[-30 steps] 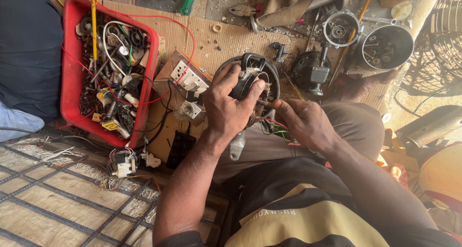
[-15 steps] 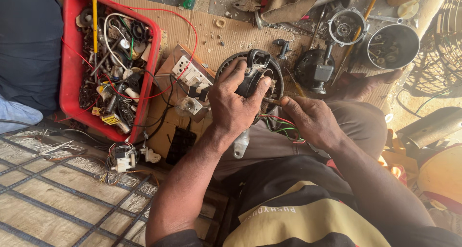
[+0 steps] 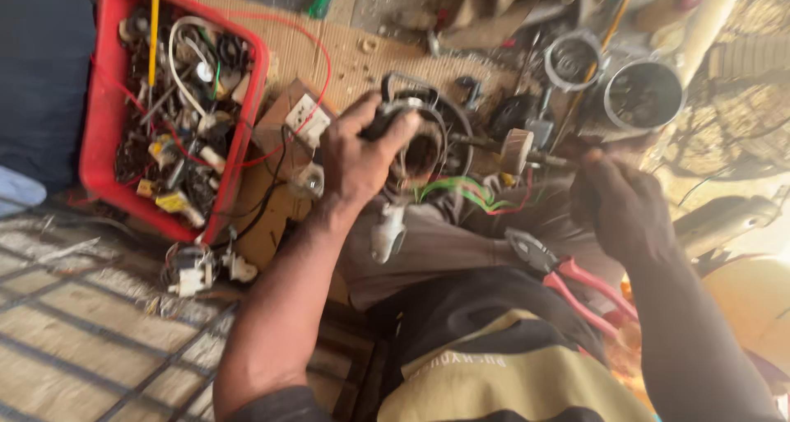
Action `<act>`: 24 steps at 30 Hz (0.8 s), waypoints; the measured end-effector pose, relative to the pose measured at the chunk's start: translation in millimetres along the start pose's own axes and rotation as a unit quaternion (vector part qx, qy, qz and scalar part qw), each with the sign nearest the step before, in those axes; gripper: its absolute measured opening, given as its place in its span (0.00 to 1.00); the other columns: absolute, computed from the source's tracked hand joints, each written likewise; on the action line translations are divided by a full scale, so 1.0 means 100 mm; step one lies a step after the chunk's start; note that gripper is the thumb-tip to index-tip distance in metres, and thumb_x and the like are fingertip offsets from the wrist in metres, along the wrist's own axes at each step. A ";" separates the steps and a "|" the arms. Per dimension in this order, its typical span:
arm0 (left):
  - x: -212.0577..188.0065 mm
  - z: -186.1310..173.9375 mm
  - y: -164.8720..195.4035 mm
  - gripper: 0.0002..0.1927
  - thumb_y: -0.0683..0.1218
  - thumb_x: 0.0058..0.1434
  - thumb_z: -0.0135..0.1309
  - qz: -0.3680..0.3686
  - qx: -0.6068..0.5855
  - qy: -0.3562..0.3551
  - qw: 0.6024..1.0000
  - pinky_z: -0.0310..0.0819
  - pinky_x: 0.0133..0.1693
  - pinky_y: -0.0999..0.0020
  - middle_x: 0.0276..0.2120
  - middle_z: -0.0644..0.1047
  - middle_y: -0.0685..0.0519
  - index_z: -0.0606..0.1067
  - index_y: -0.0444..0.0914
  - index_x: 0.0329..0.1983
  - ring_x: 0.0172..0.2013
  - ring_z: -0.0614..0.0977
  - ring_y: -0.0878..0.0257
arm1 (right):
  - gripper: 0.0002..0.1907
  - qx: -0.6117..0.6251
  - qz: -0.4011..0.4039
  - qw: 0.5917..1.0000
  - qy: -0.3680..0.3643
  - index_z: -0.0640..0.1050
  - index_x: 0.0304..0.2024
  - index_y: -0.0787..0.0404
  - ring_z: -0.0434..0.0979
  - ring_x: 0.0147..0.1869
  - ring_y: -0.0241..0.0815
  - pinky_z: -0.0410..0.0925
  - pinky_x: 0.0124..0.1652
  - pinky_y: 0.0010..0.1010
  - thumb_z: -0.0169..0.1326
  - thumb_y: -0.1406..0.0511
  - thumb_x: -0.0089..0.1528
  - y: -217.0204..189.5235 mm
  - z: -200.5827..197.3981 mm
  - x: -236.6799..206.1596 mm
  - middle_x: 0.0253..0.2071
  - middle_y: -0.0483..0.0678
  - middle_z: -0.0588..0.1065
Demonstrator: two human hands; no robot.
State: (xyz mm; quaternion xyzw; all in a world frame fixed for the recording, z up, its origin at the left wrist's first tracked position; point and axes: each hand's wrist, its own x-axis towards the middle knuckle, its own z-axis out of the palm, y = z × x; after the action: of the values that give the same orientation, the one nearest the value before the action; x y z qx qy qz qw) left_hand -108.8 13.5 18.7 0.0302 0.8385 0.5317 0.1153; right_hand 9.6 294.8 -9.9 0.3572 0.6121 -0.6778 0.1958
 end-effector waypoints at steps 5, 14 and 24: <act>-0.07 -0.07 -0.08 0.14 0.52 0.62 0.63 -0.004 0.011 0.022 1.000 0.77 0.41 0.72 0.34 0.84 0.56 0.81 0.38 0.43 0.36 0.83 0.69 | 0.24 -0.017 -0.104 0.994 -0.020 0.77 0.40 0.69 0.70 0.29 0.35 0.65 0.30 0.31 0.47 0.53 0.75 -0.08 -0.22 -0.11 0.27 0.45 0.72; 0.06 -0.19 -0.17 0.23 0.50 0.60 0.65 -0.130 -0.152 -0.026 0.979 0.73 0.52 0.76 0.44 0.84 0.57 0.77 0.35 0.55 0.46 0.81 0.71 | 0.27 -0.258 -0.111 0.959 0.029 0.80 0.40 0.70 0.76 0.32 0.39 0.67 0.35 0.31 0.42 0.53 0.76 -0.41 -0.31 0.06 0.28 0.53 0.78; 0.22 -0.17 -0.16 0.17 0.46 0.64 0.62 -0.140 -0.148 -0.081 0.976 0.76 0.48 0.76 0.41 0.83 0.56 0.80 0.34 0.54 0.42 0.80 0.72 | 0.26 -0.071 -0.133 0.988 -0.035 0.77 0.45 0.72 0.75 0.35 0.36 0.70 0.37 0.30 0.46 0.53 0.75 0.04 0.09 0.64 0.33 0.50 0.77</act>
State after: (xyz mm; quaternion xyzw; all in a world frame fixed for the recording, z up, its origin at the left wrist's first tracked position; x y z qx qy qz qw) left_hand -132.7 -4.8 7.6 -0.0618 0.7343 0.6244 0.2592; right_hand -32.1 296.3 -59.2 0.2341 0.6935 -0.6646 0.1502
